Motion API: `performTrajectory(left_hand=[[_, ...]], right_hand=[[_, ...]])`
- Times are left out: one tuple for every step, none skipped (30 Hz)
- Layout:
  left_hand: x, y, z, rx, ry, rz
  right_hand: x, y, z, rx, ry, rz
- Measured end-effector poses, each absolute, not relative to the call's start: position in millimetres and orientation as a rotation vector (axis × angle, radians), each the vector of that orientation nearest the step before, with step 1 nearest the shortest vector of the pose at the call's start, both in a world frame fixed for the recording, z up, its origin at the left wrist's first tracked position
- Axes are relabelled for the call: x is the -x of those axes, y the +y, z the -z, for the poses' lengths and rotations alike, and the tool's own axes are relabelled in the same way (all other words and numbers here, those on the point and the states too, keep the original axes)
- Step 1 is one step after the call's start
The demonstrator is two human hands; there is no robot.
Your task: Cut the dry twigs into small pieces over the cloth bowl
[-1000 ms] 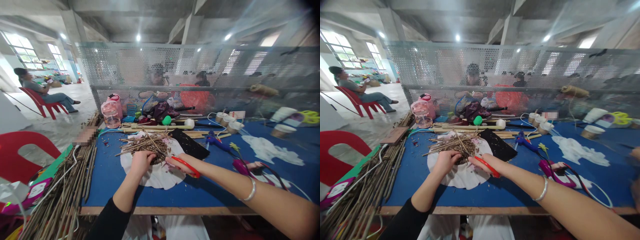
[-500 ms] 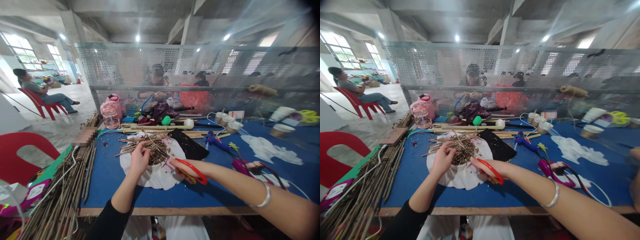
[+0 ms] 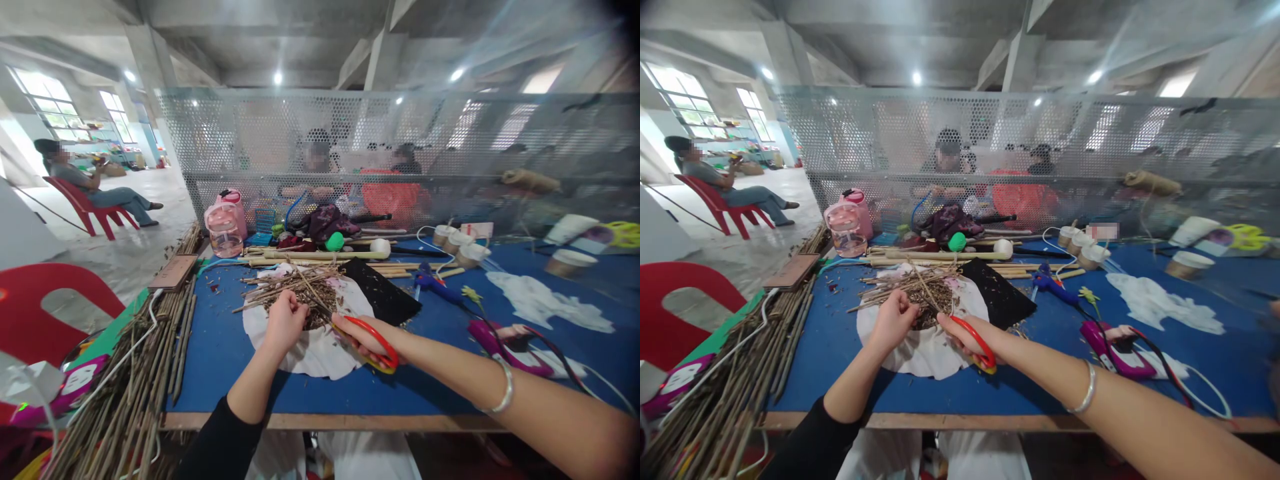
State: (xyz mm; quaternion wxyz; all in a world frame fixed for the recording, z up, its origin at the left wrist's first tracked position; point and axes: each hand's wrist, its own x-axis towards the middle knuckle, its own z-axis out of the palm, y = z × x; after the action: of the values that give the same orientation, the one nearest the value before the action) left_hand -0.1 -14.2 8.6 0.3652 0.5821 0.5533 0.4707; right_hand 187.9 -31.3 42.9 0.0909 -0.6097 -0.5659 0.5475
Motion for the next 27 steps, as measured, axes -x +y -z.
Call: performTrajectory(left_hand=[[0, -14, -8, -1.507, 1.429, -1.214], [0, -14, -7, -1.514, 1.434, -1.217], [1, -14, -7, -1.512, 1.433, -1.220], [1, -13, -6, -1.498, 1.426, -1.225], [1, -13, -5, -1.473, 1.415, -1.235], [1, -12, -5, -1.442, 1.401, -1.247], [1, -12, -5, -1.406, 1.388, -1.262], [1, -12, -5, -1.373, 1.377, -1.278], [1, -12, -6, -1.350, 1.369, -1.290], [0, -12, -6, -1.340, 1.363, -1.299], [-1, -12, -7, -1.344, 1.358, -1.301], [-1, -13, -8, -1.361, 1.349, -1.296], [-2, -14, -8, -1.379, 1.338, -1.289], [-2, -14, -8, -1.394, 1.323, -1.278], [-3, -14, -7, -1.404, 1.307, -1.263], [-3, -14, -6, -1.409, 1.295, -1.247], [-3, -14, -4, -1.414, 1.289, -1.232], [-3, -13, -2, -1.420, 1.288, -1.222], [-3, -13, -1, -1.430, 1.293, -1.214], [-3, -12, 1, -1.442, 1.301, -1.210], [-2, -12, 1, -1.451, 1.310, -1.209], [-2, -12, 1, -1.455, 1.318, -1.207], [-2, -12, 1, -1.455, 1.325, -1.204], [-1, -12, -1, -1.452, 1.331, -1.200], [-1, -12, -2, -1.448, 1.336, -1.198], [-1, -13, -4, -1.441, 1.340, -1.198], [-1, -13, -5, -1.432, 1.338, -1.200]], right_hand=[[-189, -32, -43, 1.815, -1.681, -1.605], [-190, -32, -43, 1.830, -1.671, -1.590], [-191, -33, -43, 1.852, -1.654, -1.589], [-192, -33, -44, 1.868, -1.632, -1.599], [-193, -34, -45, 1.885, -1.604, -1.623], [-193, -34, -46, 1.906, -1.569, -1.662], [-194, -35, -47, 1.919, -1.531, -1.714], [-193, -37, -48, 1.915, -1.500, -1.775], [-193, -38, -49, 1.894, -1.478, -1.839], [-192, -39, -50, 1.866, -1.465, -1.899], [-190, -41, -51, 1.836, -1.467, -1.943], [-189, -42, -51, 1.802, -1.487, -1.962], [-187, -42, -51, 1.775, -1.521, -1.959], [-185, -43, -50, 1.766, -1.553, -1.941], [-184, -42, -49, 1.769, -1.582, -1.914], [-182, -42, -47, 1.777, -1.604, -1.882], [-181, -41, -45, 1.791, -1.616, -1.850], [-180, -41, -43, 1.817, -1.618, -1.818], [-180, -40, -41, 1.842, -1.617, -1.778], [-180, -39, -39, 1.858, -1.620, -1.734], [-181, -39, -37, 1.865, -1.632, -1.687], [-182, -40, -36, 1.869, -1.654, -1.639], [-183, -40, -35, 1.868, -1.679, -1.596], [-184, -41, -34, 1.866, -1.705, -1.563], [-186, -43, -35, 1.859, -1.725, -1.538], [-187, -44, -36, 1.849, -1.737, -1.526], [-187, -45, -38, 1.835, -1.738, -1.522]])
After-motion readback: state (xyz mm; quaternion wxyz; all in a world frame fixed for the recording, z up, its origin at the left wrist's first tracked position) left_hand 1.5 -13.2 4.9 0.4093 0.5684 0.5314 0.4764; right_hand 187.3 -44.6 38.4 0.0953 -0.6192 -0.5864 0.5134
